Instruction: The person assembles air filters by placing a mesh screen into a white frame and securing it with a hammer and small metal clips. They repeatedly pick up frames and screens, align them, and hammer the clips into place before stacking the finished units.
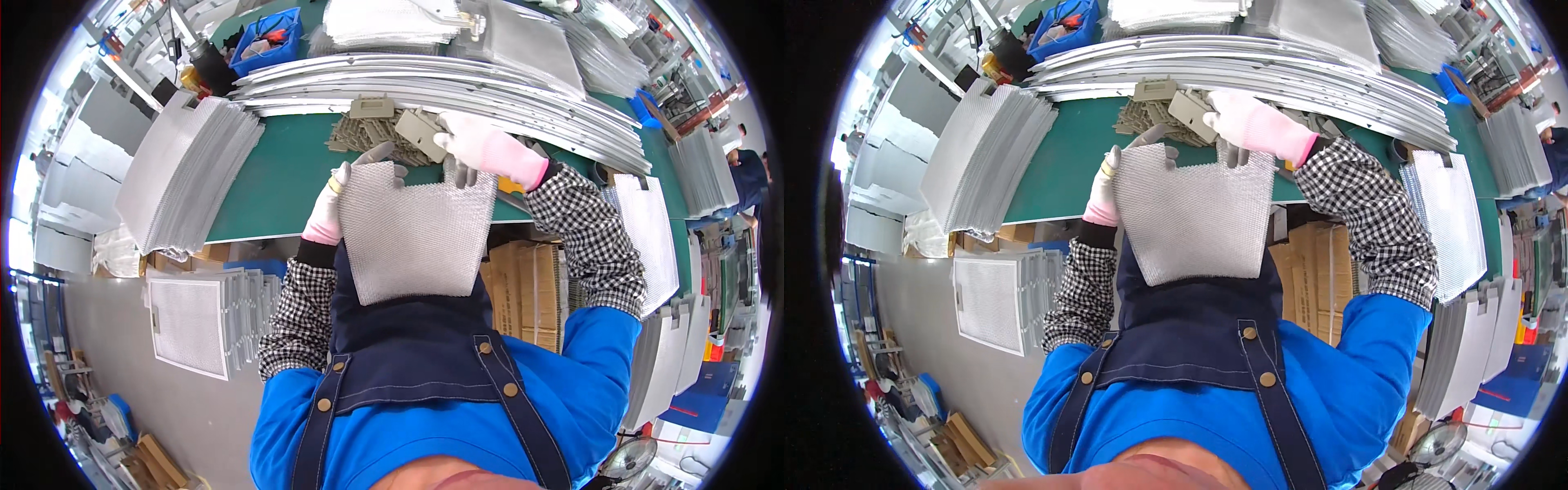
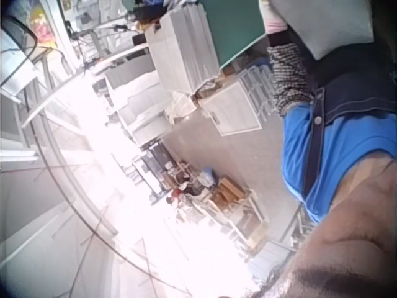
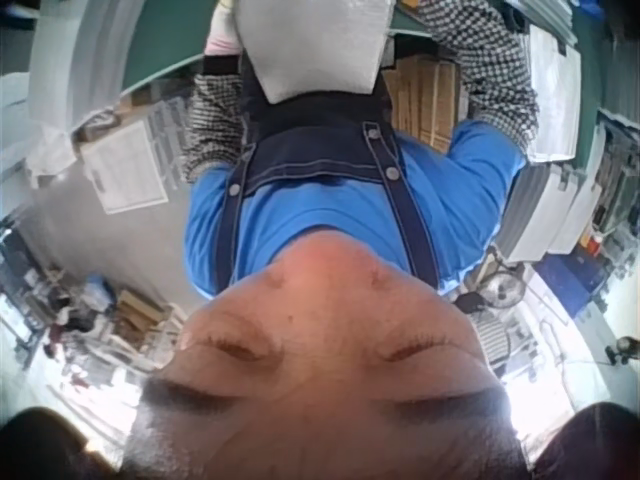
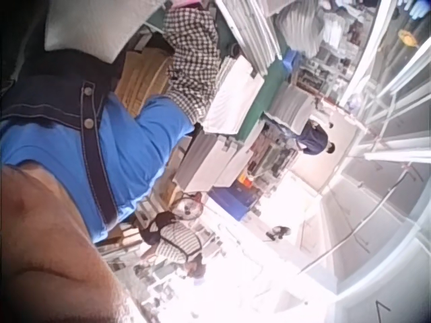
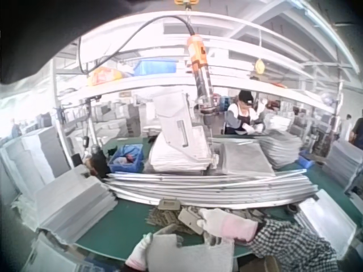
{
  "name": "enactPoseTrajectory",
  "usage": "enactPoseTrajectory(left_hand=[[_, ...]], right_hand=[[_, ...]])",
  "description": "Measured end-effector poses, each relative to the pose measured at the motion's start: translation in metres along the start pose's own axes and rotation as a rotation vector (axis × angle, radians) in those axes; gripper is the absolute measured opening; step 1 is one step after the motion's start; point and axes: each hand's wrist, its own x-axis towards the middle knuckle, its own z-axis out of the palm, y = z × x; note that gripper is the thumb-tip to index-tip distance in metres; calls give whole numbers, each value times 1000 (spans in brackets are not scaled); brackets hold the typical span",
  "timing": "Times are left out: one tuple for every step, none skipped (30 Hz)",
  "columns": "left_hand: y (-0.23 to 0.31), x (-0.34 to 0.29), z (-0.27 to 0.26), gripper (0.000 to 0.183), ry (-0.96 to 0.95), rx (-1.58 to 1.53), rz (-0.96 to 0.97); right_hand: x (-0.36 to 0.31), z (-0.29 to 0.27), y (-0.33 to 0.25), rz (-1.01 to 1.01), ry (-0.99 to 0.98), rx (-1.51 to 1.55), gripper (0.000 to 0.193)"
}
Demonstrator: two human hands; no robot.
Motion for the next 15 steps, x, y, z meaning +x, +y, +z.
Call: enactPoseTrajectory(left_hand=[[0, -1, -4, 104, -22, -14, 2], [-1, 0, -8, 105, -45, -28, 3], [-1, 0, -10, 106, -68, -45, 2], [0, -1, -12, 105, -61, -33, -2], [2, -2, -13, 103, -56, -22, -6], [3, -4, -14, 102, -47, -10, -12], [2, -4, -14, 101, -9, 3, -7], [2, -4, -14, 99, 30, 16, -2], [3, -2, -13, 97, 63, 36, 1], [7, 0, -13, 94, 61, 146, 34], [13, 1, -15, 91, 60, 255, 67], [22, 4, -15, 88, 58, 366, 103], [29, 8, -13, 82, 137, 661, 212], [37, 12, -10, 77, 217, 955, 321], [43, 14, -6, 73, 304, 1245, 427]], right_hand=[[-6, -1, -8, -24, -19, -15, 42], [-5, -3, -5, -46, -40, 1, 42], [-6, -5, -1, -64, -64, 19, 43], [-6, -7, 0, -82, -86, 37, 44], [-7, -13, -1, -58, -181, 59, 44], [-10, -13, -9, -59, -198, -14, 44], [-11, -11, -18, -60, -216, -87, 44], [-10, -9, -22, -61, -234, -160, 44], [-8, -8, -17, -81, -212, -214, 42], [-2, -4, -9, -102, -191, -268, 40], [2, -3, -5, -123, -170, -322, 38], [4, -3, -7, -108, -173, -344, 38], [6, -3, -10, -94, -176, -365, 38], [8, -4, -13, -79, -179, -387, 37], [10, -3, -14, -73, -191, -392, 35]])
